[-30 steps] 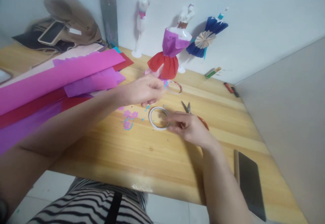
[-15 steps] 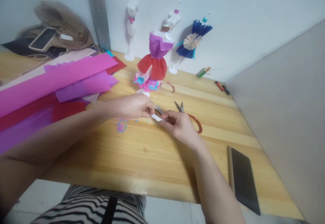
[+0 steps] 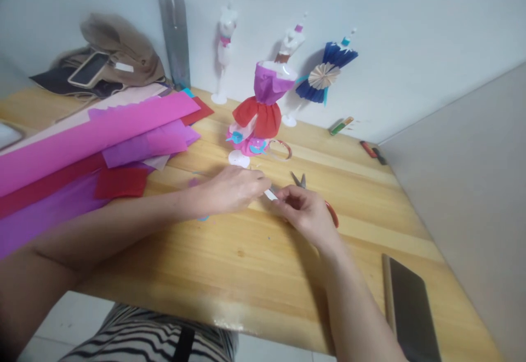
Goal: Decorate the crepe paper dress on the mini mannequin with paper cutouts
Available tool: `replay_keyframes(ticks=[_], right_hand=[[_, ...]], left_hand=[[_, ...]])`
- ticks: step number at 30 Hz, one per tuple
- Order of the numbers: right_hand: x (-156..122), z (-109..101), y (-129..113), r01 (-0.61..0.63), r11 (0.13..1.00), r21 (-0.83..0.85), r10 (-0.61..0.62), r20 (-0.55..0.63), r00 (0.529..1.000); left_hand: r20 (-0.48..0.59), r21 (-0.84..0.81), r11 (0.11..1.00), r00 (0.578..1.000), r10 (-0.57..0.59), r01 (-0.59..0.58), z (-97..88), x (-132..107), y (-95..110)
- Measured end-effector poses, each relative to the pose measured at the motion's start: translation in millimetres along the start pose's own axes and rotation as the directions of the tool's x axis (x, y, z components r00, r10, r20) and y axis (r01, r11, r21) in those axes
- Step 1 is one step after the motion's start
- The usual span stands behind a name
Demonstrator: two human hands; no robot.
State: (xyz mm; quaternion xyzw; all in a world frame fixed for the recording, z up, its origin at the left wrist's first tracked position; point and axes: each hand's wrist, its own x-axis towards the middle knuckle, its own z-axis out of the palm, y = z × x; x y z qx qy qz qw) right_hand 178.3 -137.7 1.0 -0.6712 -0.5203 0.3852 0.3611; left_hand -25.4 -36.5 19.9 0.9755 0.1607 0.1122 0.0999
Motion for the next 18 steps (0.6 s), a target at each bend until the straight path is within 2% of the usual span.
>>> replay_keyframes(ticks=[4,7,9,11,13,15,18], right_hand=[[1.8,-7.2,3.0,0.058,0.998,0.027,-0.058,0.015,0.998],[2.4,-13.4,6.1,0.061,0.996,0.067,-0.064,0.035,0.997],[3.2,-17.8,8.6,0.053,0.994,0.096,-0.058,0.050,0.997],[5.0,-22.3,11.8,0.064,0.991,0.116,-0.068,0.031,0.997],[7.5,-26.4,15.2,0.096,0.984,0.147,-0.095,-0.017,0.995],[9.9,-29.2,17.8,0.132,0.976,0.174,-0.121,-0.069,0.990],[11.6,-30.5,18.4,0.139,0.978,0.156,-0.127,-0.084,0.988]], left_hand=[[-0.011,-0.053,0.998,0.999,-0.036,0.036,-0.3,0.7,3.9],[-0.029,-0.265,0.959,0.994,-0.109,0.098,-1.8,5.2,2.8],[-0.001,-0.483,0.863,0.985,-0.171,0.150,-3.4,8.5,-1.9],[0.104,-0.694,0.679,0.966,-0.235,0.240,-5.8,11.0,-9.6],[0.179,-0.841,0.461,0.951,-0.254,0.282,-9.3,12.2,-18.3],[0.168,-0.883,0.384,0.946,-0.276,0.269,-13.2,12.5,-24.6],[0.178,-0.904,0.337,0.947,-0.267,0.265,-16.8,12.6,-25.1]])
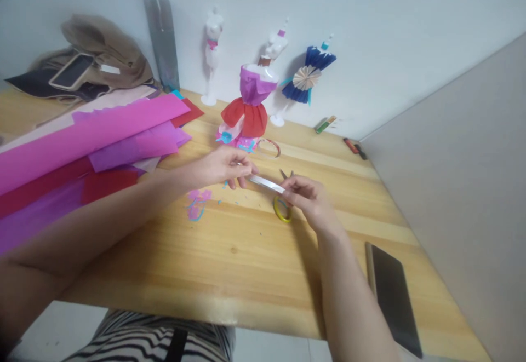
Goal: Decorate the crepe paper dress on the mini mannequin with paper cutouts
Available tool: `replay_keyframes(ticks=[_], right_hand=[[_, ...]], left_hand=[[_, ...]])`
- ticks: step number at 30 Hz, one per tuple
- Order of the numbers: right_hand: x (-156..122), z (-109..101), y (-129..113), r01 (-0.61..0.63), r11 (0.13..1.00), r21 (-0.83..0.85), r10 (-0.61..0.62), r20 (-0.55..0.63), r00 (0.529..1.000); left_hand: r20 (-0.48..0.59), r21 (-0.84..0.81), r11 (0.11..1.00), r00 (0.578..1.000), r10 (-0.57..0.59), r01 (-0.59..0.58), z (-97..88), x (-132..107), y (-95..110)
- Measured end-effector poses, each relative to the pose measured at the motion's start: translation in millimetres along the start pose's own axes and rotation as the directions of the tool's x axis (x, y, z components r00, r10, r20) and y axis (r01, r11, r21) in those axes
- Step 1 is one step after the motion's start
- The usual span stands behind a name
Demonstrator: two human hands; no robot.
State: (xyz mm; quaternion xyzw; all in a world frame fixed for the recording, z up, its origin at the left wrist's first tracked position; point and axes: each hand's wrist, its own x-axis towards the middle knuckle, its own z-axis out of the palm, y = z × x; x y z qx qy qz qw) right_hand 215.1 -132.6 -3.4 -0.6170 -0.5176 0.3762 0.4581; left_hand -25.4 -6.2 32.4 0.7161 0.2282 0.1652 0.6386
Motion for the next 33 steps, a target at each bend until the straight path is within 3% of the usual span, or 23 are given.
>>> replay_keyframes(ticks=[5,9,13,16,21,24,29,33], right_hand=[[-0.4,-0.7,-1.5,-0.016,0.999,-0.042,0.016,-0.004,1.000],[-1.4,-0.6,-5.5,-0.019,0.998,-0.053,0.017,-0.032,0.999],[-3.6,4.2,-16.1,-0.019,0.991,-0.132,0.017,-0.020,1.000],[-5.0,8.4,-21.7,-0.023,0.984,-0.176,0.021,-0.014,1.000],[-7.2,15.3,-19.5,-0.001,0.978,-0.208,-0.009,-0.051,0.999],[-9.3,19.5,-17.3,0.050,0.953,-0.298,-0.072,-0.063,0.995],[-11.9,22.2,-19.1,0.132,0.901,-0.413,-0.171,-0.057,0.984],[-12.1,18.7,-19.0,0.126,0.894,-0.431,-0.198,-0.126,0.972]], left_hand=[[-0.023,-0.123,0.992,0.999,-0.043,0.039,9.4,-0.6,-1.7],[0.019,-0.288,0.955,0.997,-0.074,0.076,9.5,1.3,-7.8],[0.053,-0.335,0.937,0.995,-0.081,0.094,6.4,1.2,-8.8],[0.031,-0.253,0.965,0.997,-0.067,0.073,6.0,0.3,-6.3],[-0.064,0.050,0.997,0.997,-0.050,0.053,8.5,0.3,-4.3],[-0.052,0.201,0.980,0.999,0.017,-0.006,11.8,-0.8,-6.9],[-0.009,0.301,0.953,0.999,0.035,-0.030,19.4,-2.4,-12.7],[-0.011,0.465,0.871,0.982,0.187,-0.160,19.7,-3.8,-13.3]])
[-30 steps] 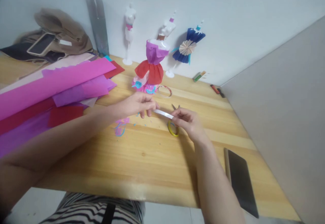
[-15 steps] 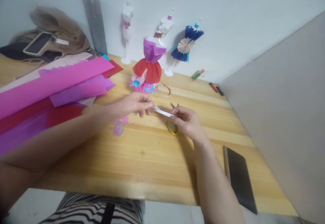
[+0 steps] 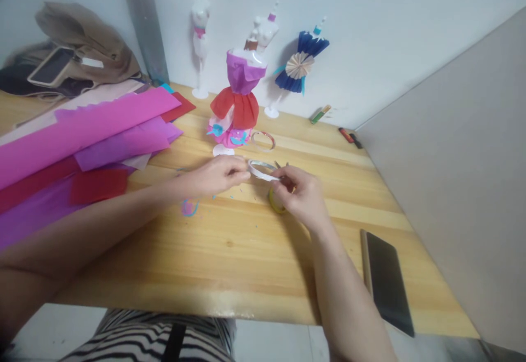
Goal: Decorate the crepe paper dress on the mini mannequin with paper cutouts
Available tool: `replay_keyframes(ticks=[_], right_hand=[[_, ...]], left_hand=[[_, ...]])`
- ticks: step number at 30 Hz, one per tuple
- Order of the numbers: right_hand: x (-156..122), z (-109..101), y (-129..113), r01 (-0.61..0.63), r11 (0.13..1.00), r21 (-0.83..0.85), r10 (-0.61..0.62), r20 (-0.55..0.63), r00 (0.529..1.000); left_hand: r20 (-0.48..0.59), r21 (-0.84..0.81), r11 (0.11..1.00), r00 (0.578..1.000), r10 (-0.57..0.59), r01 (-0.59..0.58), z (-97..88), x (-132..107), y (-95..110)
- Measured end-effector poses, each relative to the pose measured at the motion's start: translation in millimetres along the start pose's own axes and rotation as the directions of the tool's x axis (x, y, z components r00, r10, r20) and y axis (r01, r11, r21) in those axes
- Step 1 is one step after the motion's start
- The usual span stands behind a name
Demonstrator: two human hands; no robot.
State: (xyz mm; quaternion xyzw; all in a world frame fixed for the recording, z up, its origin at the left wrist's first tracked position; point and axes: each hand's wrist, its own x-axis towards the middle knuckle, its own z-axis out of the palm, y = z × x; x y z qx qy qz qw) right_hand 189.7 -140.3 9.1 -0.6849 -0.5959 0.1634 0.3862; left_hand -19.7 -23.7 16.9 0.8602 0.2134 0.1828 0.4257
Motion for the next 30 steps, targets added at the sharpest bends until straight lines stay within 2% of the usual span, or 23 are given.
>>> replay_keyframes(ticks=[3,5,9,14,17,19,21,23,30], right_hand=[[0.3,-2.2,3.3,-0.017,1.000,0.003,0.018,-0.049,0.999],[0.3,-3.0,5.1,-0.023,1.000,-0.003,0.023,-0.075,0.997],[0.2,-3.2,6.1,-0.001,1.000,-0.028,-0.002,-0.105,0.994],[-0.1,-3.4,1.3,0.026,0.998,-0.058,-0.031,-0.101,0.994],[-0.6,-3.4,-2.9,0.049,0.995,-0.085,-0.056,-0.088,0.995],[-1.2,-2.9,-5.5,0.067,0.992,-0.109,-0.075,-0.074,0.994],[-1.9,-2.1,-7.9,0.093,0.988,-0.120,-0.100,-0.057,0.993],[-2.8,-1.1,-10.3,0.123,0.985,-0.117,-0.127,-0.026,0.992],[-4.8,1.2,-16.4,0.176,0.978,-0.108,-0.173,0.039,0.984]], left_hand=[[0.027,0.060,0.990,0.992,0.124,-0.126,-2.9,-2.0,1.0],[0.030,0.087,0.985,0.989,0.144,-0.146,-3.8,-2.6,1.3],[0.000,0.139,0.990,1.000,0.027,-0.026,-3.7,-0.4,-0.9],[-0.015,0.135,0.988,0.997,0.071,-0.068,-5.4,0.9,-0.9],[-0.024,0.146,0.989,1.000,-0.014,0.017,-5.2,0.0,3.6],[-0.077,0.102,0.993,0.996,-0.044,0.052,-3.8,0.0,5.2],[-0.149,0.037,0.999,0.989,0.013,-0.008,-1.2,0.9,3.8],[-0.164,0.008,0.993,0.980,0.116,-0.117,2.4,2.2,-0.5],[-0.025,0.163,0.956,0.968,0.251,-0.244,12.2,0.0,-9.2]])
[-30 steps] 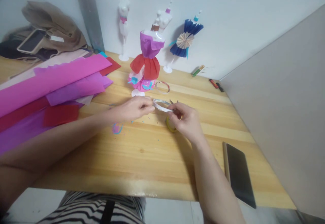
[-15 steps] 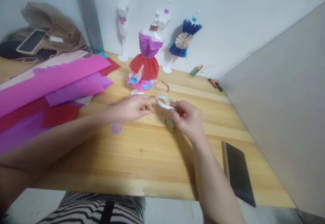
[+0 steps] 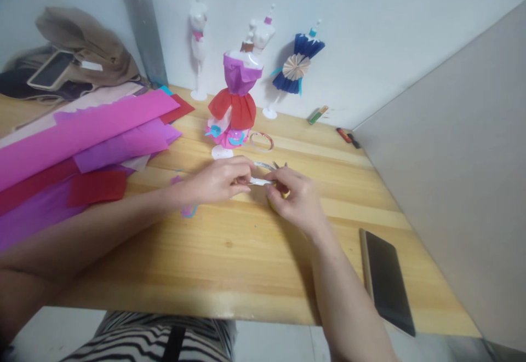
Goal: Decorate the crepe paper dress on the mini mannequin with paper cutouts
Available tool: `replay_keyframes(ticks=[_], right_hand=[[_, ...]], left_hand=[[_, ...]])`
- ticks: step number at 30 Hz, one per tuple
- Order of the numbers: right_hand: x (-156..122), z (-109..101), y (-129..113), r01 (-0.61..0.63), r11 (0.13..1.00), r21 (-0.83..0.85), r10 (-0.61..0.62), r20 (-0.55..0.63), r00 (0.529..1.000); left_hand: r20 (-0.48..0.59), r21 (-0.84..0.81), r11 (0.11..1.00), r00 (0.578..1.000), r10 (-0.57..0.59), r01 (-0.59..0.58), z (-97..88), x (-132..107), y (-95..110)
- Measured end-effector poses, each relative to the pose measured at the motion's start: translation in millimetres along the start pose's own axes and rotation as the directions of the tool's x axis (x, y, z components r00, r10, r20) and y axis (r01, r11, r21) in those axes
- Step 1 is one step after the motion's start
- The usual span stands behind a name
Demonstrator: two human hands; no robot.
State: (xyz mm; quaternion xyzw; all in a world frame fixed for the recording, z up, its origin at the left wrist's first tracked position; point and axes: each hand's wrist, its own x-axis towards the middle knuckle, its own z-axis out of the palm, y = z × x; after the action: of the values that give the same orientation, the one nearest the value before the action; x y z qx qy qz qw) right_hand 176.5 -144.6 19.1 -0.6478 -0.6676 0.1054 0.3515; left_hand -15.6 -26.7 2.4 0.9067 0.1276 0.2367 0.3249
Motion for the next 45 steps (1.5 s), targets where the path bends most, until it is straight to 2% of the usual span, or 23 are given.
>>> replay_keyframes(ticks=[2,4,7,9,12,15,19,21,22,23,24,25,26,27,28,30,32,35,37,39,41,43,45], right_hand=[[-0.2,0.7,-0.8,0.017,1.000,0.003,-0.017,0.005,1.000],[-0.6,1.3,-1.3,0.024,1.000,0.008,-0.024,0.010,1.000],[-0.7,0.4,0.2,0.003,0.999,0.040,-0.004,0.021,1.000],[-0.3,-2.0,4.2,-0.011,0.993,0.114,0.010,0.012,1.000],[0.7,-7.2,14.1,-0.029,0.931,0.365,0.041,-0.024,0.999],[1.4,-10.8,22.7,-0.051,0.806,0.590,0.123,-0.082,0.989],[3.1,-16.1,33.4,-0.027,0.756,0.654,0.155,-0.139,0.978],[4.6,-23.4,43.3,0.029,0.717,0.696,0.171,-0.217,0.961],[5.3,-28.0,49.4,0.013,0.713,0.701,0.212,-0.233,0.949],[6.0,-32.7,55.5,-0.050,0.735,0.676,0.276,-0.231,0.933],[6.5,-36.7,61.1,-0.205,0.795,0.571,0.349,-0.154,0.924],[6.9,-39.4,65.7,-0.378,0.840,0.388,0.426,-0.043,0.904],[7.2,-40.3,68.8,-0.501,0.849,0.167,0.501,0.045,0.864],[7.6,-39.2,70.3,-0.556,0.829,-0.058,0.559,0.106,0.823],[8.0,-36.2,70.1,-0.550,0.800,-0.241,0.588,0.135,0.797],[9.2,-26.5,66.6,-0.465,0.759,-0.456,0.583,0.158,0.797],[10.7,-16.0,62.1,-0.417,0.737,-0.532,0.576,0.173,0.799],[12.1,-8.5,61.5,-0.465,0.696,-0.547,0.615,0.118,0.780],[11.3,-12.3,66.5,-0.550,0.709,-0.441,0.640,0.077,0.764],[9.4,-22.2,73.2,-0.644,0.744,-0.178,0.667,0.130,0.734],[8.0,-34.8,78.0,-0.651,0.746,0.141,0.634,0.147,0.759],[8.0,-45.9,77.6,-0.509,0.744,0.433,0.551,0.034,0.834],[8.4,-52.3,70.9,-0.315,0.721,0.617,0.429,-0.042,0.902]], left_hand=[[-0.002,0.042,0.999,1.000,0.025,-0.025,-0.1,-0.9,2.0],[-0.002,0.024,1.000,1.000,0.000,0.000,-0.4,-1.1,3.9],[0.043,-0.176,0.975,0.990,-0.131,0.137,-0.1,0.0,4.5],[0.105,-0.372,0.889,0.964,-0.245,0.267,0.5,1.8,3.4],[0.169,-0.606,0.690,0.912,-0.373,0.395,1.0,5.4,1.9],[0.195,-0.747,0.524,0.889,-0.413,0.408,2.1,7.5,4.2],[0.264,-0.834,0.369,0.884,-0.387,0.411,7.8,5.3,8.7],[0.258,-0.872,0.295,0.880,-0.399,0.389,11.1,3.7,7.8],[0.245,-0.888,0.271,0.880,-0.407,0.372,12.4,3.1,6.5],[0.230,-0.899,0.257,0.882,-0.412,0.355,13.5,2.8,4.8],[0.215,-0.906,0.255,0.885,-0.413,0.339,14.5,2.7,3.1],[0.200,-0.909,0.260,0.889,-0.411,0.325,15.4,2.8,1.5],[0.189,-0.911,0.267,0.895,-0.404,0.313,16.2,3.1,0.3],[0.181,-0.913,0.275,0.902,-0.393,0.303,17.1,3.5,-0.6],[0.179,-0.912,0.283,0.909,-0.377,0.297,18.0,3.8,-1.0],[0.183,-0.907,0.300,0.920,-0.347,0.294,19.9,4.4,-1.2],[0.183,-0.903,0.315,0.924,-0.336,0.293,21.3,4.7,-1.0],[0.176,-0.903,0.316,0.922,-0.346,0.291,22.1,4.6,-0.9],[0.180,-0.903,0.312,0.919,-0.352,0.296,21.8,4.6,-1.0],[0.186,-0.899,0.314,0.915,-0.359,0.306,21.1,5.0,-1.5],[0.188,-0.890,0.327,0.909,-0.371,0.318,20.2,5.7,-2.2],[0.185,-0.881,0.340,0.901,-0.392,0.328,19.1,6.4,-2.7],[0.182,-0.877,0.344,0.894,-0.409,0.336,17.8,6.7,-2.7]])
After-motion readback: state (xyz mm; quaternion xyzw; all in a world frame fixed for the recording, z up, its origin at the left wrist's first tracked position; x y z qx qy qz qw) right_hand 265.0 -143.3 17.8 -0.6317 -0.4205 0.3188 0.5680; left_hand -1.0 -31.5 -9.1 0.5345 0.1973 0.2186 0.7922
